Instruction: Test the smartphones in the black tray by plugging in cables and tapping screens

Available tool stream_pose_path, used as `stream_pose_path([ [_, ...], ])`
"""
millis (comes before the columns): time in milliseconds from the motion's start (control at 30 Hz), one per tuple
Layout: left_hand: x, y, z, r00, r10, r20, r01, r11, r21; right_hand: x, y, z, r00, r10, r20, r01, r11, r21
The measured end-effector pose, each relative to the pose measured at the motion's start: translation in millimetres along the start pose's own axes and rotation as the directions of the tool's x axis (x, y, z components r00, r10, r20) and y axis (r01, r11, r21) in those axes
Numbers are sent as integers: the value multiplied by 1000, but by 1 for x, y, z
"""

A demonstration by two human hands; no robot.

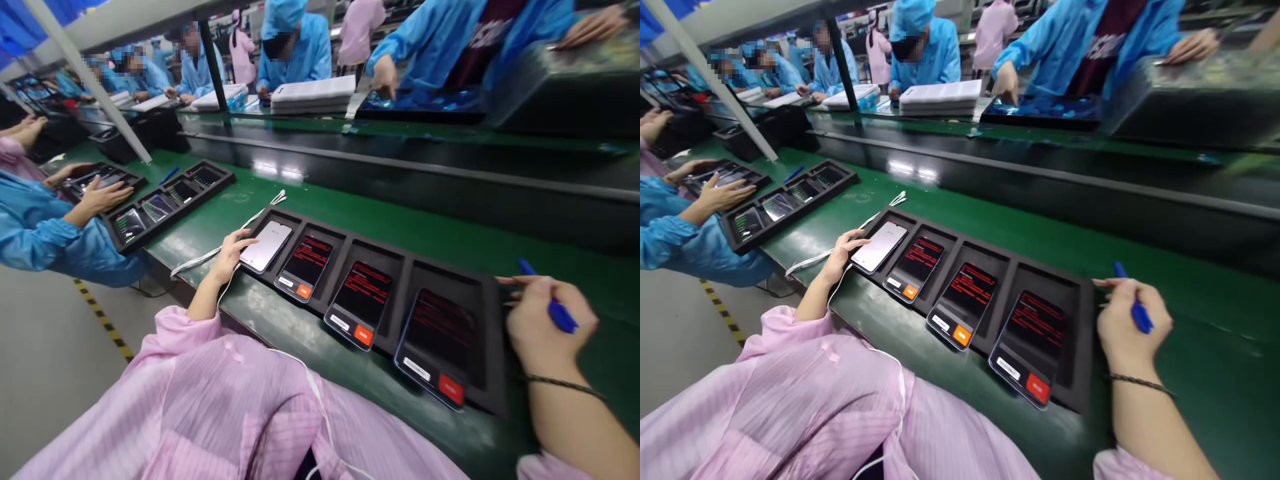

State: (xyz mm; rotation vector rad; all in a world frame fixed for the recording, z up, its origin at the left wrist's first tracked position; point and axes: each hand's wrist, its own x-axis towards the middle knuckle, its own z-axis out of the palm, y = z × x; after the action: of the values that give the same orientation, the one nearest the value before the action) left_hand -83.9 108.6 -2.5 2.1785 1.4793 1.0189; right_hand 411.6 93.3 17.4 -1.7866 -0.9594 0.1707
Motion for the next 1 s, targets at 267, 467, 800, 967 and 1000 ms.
stream_pose_path([
  [267,0,4,-2,1000,23,-22,-21,998,59,-3,-8,1,999,27,-36,-29,998,-47],
  [467,10,17,-8,985,25,172,-61,976,208,2,8,5,994,-52,-97,47,998,-50],
  [800,11,18,-7,969,23,247,-69,981,179,1,8,8,994,-6,-111,-1,998,-64],
  [967,6,15,-7,983,18,183,-46,988,148,4,13,9,996,-15,-93,8,998,-69],
  [1000,4,14,-8,988,16,157,-38,989,140,6,17,8,997,-42,-62,38,997,-71],
])
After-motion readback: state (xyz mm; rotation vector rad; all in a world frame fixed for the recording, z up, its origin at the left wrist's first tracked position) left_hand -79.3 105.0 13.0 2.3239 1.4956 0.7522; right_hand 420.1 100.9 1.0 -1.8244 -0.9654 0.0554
